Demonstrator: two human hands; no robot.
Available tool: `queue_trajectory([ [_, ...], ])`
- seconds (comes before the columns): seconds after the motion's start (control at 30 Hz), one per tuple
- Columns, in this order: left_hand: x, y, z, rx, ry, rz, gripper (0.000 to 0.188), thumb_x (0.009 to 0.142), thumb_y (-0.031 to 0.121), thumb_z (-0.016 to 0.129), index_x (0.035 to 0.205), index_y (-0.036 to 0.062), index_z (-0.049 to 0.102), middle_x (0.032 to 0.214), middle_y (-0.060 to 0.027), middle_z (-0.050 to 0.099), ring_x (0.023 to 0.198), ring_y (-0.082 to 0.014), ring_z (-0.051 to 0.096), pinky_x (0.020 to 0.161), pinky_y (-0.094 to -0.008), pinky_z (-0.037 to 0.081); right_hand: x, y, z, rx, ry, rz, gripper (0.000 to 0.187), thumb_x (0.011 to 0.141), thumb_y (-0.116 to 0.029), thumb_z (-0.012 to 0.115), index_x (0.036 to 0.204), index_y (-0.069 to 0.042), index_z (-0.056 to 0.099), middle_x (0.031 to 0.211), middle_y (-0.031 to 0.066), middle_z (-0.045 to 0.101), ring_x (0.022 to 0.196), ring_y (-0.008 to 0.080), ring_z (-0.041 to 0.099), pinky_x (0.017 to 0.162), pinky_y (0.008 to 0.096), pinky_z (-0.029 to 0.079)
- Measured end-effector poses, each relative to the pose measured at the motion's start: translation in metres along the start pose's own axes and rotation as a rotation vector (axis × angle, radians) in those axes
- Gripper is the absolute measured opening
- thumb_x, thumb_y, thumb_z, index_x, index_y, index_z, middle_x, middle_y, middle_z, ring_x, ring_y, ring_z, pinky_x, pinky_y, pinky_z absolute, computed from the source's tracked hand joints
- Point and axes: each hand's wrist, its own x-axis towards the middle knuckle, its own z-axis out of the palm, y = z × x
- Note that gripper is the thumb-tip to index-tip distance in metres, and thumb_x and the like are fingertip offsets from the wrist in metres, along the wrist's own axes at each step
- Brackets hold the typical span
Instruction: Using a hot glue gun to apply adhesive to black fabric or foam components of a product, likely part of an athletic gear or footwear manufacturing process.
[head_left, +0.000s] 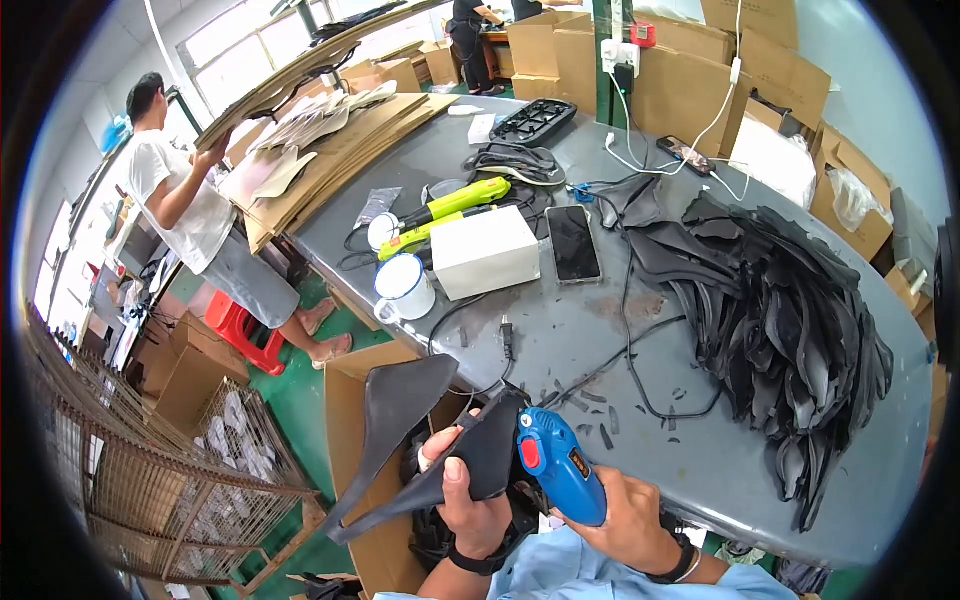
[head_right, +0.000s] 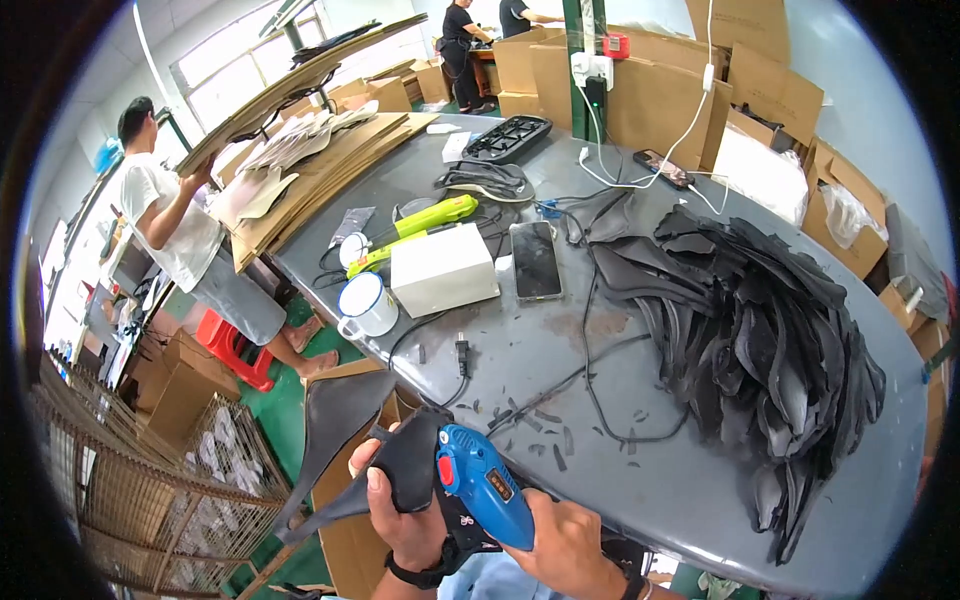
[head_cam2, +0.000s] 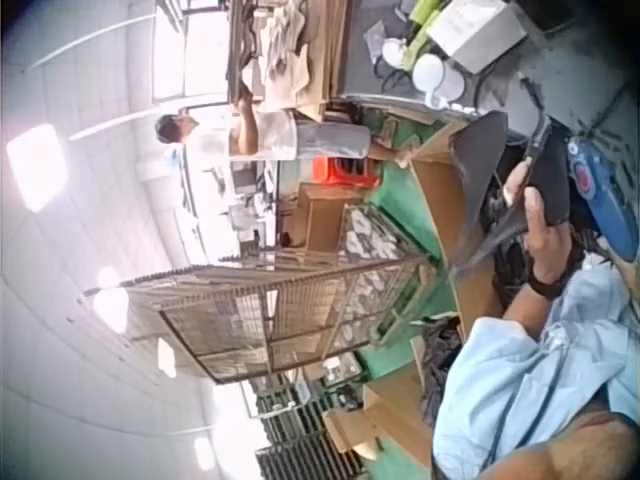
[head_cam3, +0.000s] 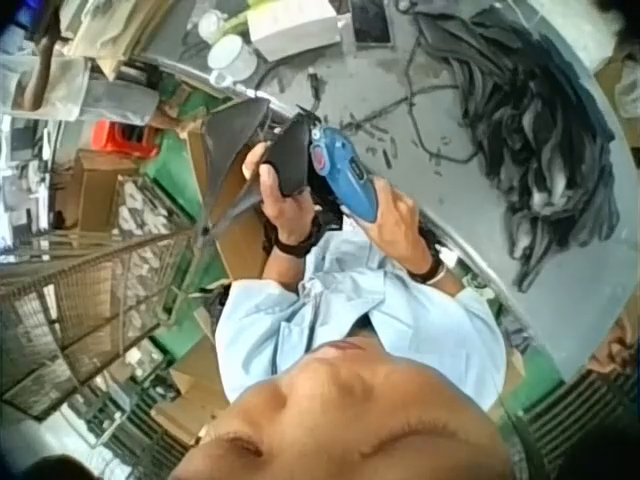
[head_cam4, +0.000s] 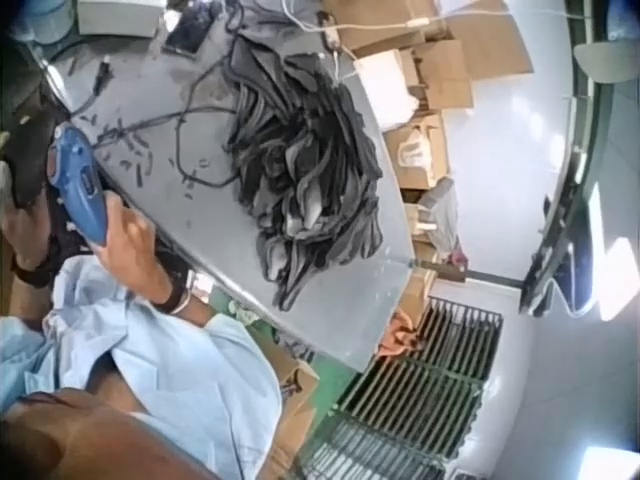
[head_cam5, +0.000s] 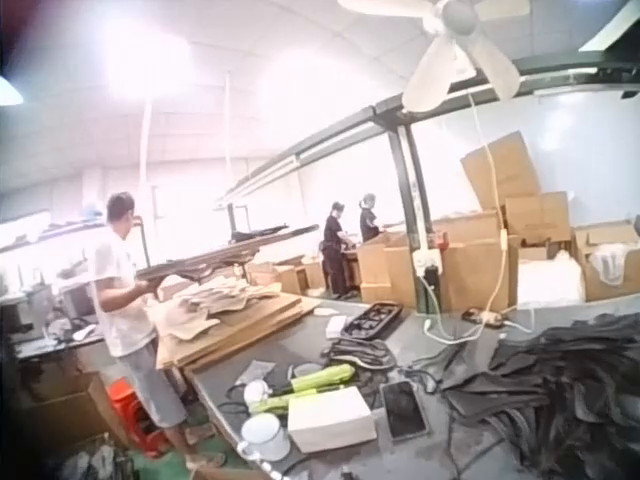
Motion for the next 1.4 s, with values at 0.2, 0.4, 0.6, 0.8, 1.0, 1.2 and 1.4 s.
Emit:
queue_trajectory([
  [0.2,0.029,0.051,-0.008,0.288,-0.117,-0.318,0.036,0.082,0.021,0.057,0.108,-0.0038,0.054,0.108,-0.0204,0.060,0.100,-0.0251,0.059,0.091,-0.0351,0.047,-0.011,0.011,0.006,-0.074,-0.094,-0.011,0.055,0.067,-0.030,0.082,0.097,0.005,0.051,0.066,0.0152,0.062,0.056,0.0304,0.064,0.052,0.0359,0.051],
  [0.4,0.039,0.099,-0.012,0.329,-0.096,-0.398,0.037,0.076,0.014,0.055,0.107,-0.0065,0.055,0.100,-0.0215,0.063,0.091,-0.0250,0.063,0.085,-0.0323,0.051,-0.030,0.004,0.005,-0.060,-0.081,-0.064,0.052,0.063,-0.015,0.079,0.104,0.002,0.053,0.068,0.0129,0.062,0.055,0.0295,0.061,0.054,0.0369,0.048],
  [0.6,0.018,0.113,-0.014,0.339,-0.208,-0.468,0.035,0.076,0.010,0.055,0.107,-0.0067,0.055,0.101,-0.0212,0.063,0.092,-0.0237,0.063,0.084,-0.0319,0.051,-0.056,-0.007,-0.002,-0.087,-0.112,-0.059,0.051,0.064,-0.014,0.078,0.105,0.002,0.053,0.071,0.0129,0.063,0.058,0.0284,0.062,0.058,0.0353,0.048],
  [0.8,-0.008,0.111,0.000,0.406,-0.329,-0.517,0.029,0.078,0.004,0.053,0.105,-0.0064,0.057,0.098,-0.0161,0.064,0.091,-0.0195,0.062,0.084,-0.0293,0.049,-0.086,-0.012,-0.011,-0.118,-0.035,-0.091,0.050,0.064,-0.013,0.077,0.105,0.002,0.053,0.071,0.0122,0.062,0.060,0.0265,0.063,0.059,0.0344,0.048],
  [1.0,-0.032,0.104,0.003,0.672,-0.463,-0.517,0.023,0.081,0.003,0.057,0.103,-0.0037,0.056,0.095,-0.0084,0.063,0.086,-0.0141,0.061,0.079,-0.0268,0.049,-0.103,-0.020,-0.019,-0.110,-0.003,-0.112,0.054,0.061,-0.014,0.078,0.105,0.002,0.052,0.070,0.0117,0.061,0.061,0.0273,0.061,0.059,0.0364,0.047],
  [1.2,-0.004,0.084,-0.077,0.386,-0.052,-0.440,0.022,0.088,0.016,0.060,0.104,0.0032,0.050,0.091,-0.0051,0.061,0.080,-0.0152,0.063,0.068,-0.0305,0.055,-0.141,0.006,-0.068,-0.273,0.029,0.527,0.060,0.070,-0.035,0.078,0.113,-0.005,0.049,0.094,0.0189,0.055,0.085,0.0355,0.050,0.075,0.0456,0.039],
  [1.4,0.048,0.047,-0.251,0.179,0.501,-0.495,0.023,0.088,0.011,0.055,0.108,0.0014,0.051,0.105,-0.0148,0.059,0.094,-0.0302,0.061,0.078,-0.0493,0.054,-0.170,0.052,-0.176,-0.915,0.359,0.588,0.056,0.073,-0.019,0.074,0.120,-0.006,0.046,0.070,0.0195,0.056,0.061,0.0325,0.056,0.058,0.0409,0.043],
])
